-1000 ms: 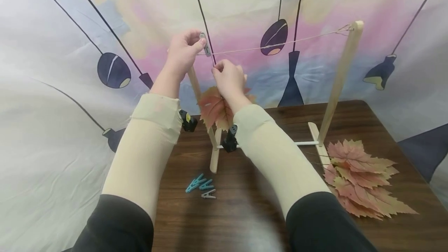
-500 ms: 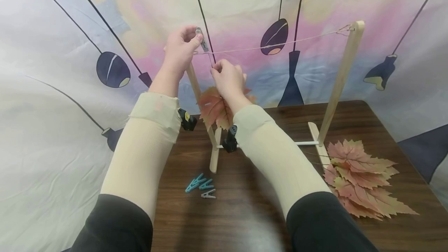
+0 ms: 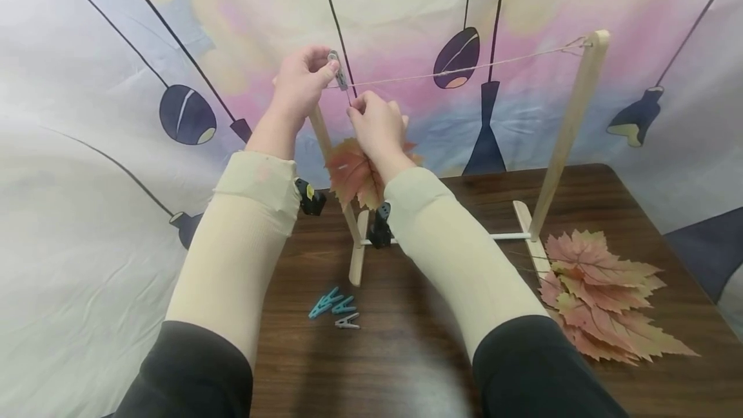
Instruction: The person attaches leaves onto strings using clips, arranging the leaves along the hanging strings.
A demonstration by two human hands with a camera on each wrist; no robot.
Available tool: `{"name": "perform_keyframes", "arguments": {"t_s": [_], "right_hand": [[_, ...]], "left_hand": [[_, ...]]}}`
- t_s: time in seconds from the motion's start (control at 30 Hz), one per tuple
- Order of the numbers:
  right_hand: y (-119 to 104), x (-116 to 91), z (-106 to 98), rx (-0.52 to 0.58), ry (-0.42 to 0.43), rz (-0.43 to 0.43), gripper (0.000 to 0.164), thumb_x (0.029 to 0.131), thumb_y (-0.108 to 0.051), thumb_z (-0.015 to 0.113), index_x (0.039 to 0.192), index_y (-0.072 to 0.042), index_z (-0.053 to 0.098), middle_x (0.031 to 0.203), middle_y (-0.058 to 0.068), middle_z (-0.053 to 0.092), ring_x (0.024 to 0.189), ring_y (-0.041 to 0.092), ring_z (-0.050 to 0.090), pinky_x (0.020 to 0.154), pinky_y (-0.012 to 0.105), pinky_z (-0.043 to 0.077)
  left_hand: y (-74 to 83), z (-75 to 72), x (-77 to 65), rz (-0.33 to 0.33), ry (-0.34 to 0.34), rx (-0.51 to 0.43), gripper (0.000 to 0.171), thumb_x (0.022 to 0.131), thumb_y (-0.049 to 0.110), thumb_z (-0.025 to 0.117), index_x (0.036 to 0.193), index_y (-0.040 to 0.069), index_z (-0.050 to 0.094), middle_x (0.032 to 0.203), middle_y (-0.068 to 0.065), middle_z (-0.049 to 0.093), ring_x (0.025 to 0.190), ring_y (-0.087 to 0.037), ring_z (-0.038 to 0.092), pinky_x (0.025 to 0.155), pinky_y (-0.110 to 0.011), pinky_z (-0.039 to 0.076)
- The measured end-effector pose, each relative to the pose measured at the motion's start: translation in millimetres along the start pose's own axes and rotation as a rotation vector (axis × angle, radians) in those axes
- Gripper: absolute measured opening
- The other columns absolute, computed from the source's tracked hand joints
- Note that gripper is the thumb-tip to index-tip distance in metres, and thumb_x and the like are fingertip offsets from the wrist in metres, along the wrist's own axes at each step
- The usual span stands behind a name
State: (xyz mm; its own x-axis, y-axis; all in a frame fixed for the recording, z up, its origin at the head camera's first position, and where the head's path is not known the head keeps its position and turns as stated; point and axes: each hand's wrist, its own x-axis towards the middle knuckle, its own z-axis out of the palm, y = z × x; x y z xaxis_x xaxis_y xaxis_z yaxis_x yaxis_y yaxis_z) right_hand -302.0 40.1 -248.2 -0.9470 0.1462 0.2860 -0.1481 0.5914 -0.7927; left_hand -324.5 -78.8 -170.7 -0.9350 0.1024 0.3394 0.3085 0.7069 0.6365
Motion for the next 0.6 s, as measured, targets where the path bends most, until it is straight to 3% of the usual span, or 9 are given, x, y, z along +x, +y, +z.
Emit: {"name": "perform_keyframes", "arguments": {"t_s": [0.6], "right_hand": [[2.9, 0.8, 8.0, -0.033, -0.031, 0.023, 0.019, 0.094, -0.037, 0.055, 0.101, -0.021, 0.062, 0.098, -0.007, 0.064, 0.11, 0.019, 0.046, 0.098, 0.041, 0.022]], "left_hand": [[-2.1, -3.2, -0.5, 0.009, 0.014, -0.005, 0.03, 0.094, 0.035, 0.055, 0.121, 0.022, 0.06, 0.113, 0.01, 0.065, 0.1, -0.003, 0.056, 0.101, -0.033, 0.008]]}}
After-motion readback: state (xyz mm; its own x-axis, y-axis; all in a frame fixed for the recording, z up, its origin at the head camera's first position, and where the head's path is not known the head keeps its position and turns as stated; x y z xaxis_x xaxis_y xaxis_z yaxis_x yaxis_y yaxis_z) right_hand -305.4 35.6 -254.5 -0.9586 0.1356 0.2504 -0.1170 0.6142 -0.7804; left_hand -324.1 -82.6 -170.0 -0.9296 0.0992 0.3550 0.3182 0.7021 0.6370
